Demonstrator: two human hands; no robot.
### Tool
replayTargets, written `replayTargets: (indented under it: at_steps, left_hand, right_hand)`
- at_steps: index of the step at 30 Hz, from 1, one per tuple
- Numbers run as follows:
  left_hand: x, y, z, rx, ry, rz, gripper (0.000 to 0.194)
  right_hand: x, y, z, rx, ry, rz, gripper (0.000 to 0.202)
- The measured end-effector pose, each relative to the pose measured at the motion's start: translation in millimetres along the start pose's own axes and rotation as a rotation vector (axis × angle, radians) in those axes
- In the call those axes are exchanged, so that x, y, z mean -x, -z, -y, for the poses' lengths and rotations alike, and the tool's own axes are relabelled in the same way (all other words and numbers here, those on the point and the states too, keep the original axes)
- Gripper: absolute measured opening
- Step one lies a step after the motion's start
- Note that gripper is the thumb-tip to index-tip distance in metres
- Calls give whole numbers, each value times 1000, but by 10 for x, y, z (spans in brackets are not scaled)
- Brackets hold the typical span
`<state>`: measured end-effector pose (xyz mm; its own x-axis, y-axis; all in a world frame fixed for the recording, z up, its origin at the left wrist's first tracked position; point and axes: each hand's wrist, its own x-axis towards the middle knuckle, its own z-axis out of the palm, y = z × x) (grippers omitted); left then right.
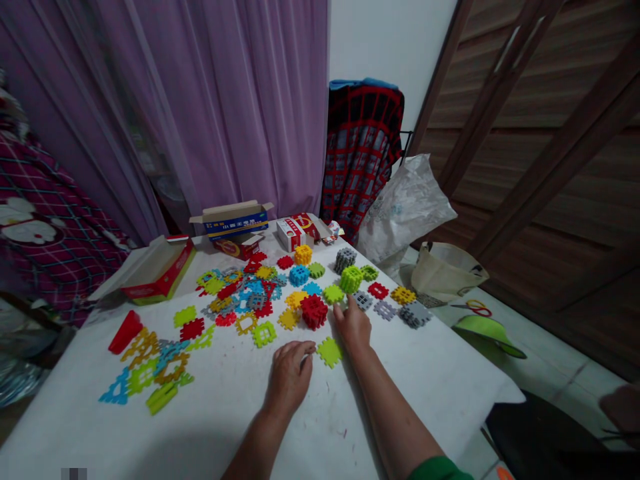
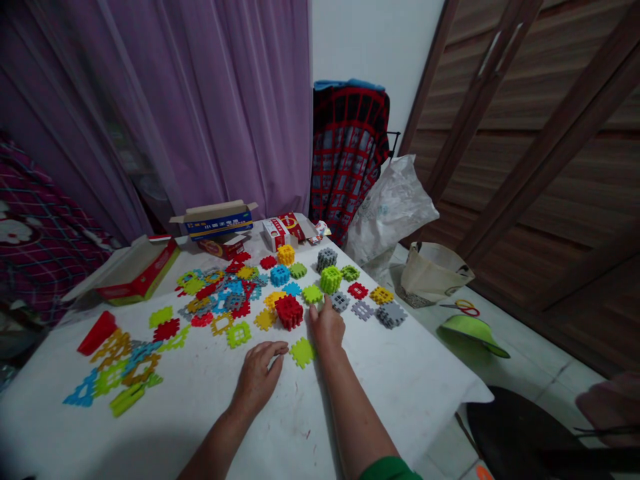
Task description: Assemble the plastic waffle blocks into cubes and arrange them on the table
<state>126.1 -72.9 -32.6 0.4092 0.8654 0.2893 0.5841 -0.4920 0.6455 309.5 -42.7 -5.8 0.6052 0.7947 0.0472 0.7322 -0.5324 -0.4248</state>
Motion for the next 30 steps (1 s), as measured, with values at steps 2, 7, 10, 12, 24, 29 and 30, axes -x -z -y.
replayTargets:
  at_steps: [2,7,10,12,24,29,30]
  left_hand:
    - [-4,0,-2,-2,3,1,28]
    - [-14,6,-20,-15,13,1,29]
    - [-22,11,-28,-22,13,2,28]
    - [-26,14,-32,-21,14,8,27]
    - [-14,20,-30,-13,13,-33,28]
    - [-23,-2,9,39,39,-38,30]
    - [-23,-6,15,38,37,-35,29]
  right_hand:
    - [134,38,-109,-37,15,12,36]
    - [562,129,-423,-136,175,40,22]
    - [760,125,-525,-169,346,-40,20]
    - [842,102,-544,-138,424,-106,23]
    - [876,25,-523,-16,495,-223,25]
    - [644,15,-593,-74,472,-374,31]
    - [559,28,-584,-58,460,-414,32]
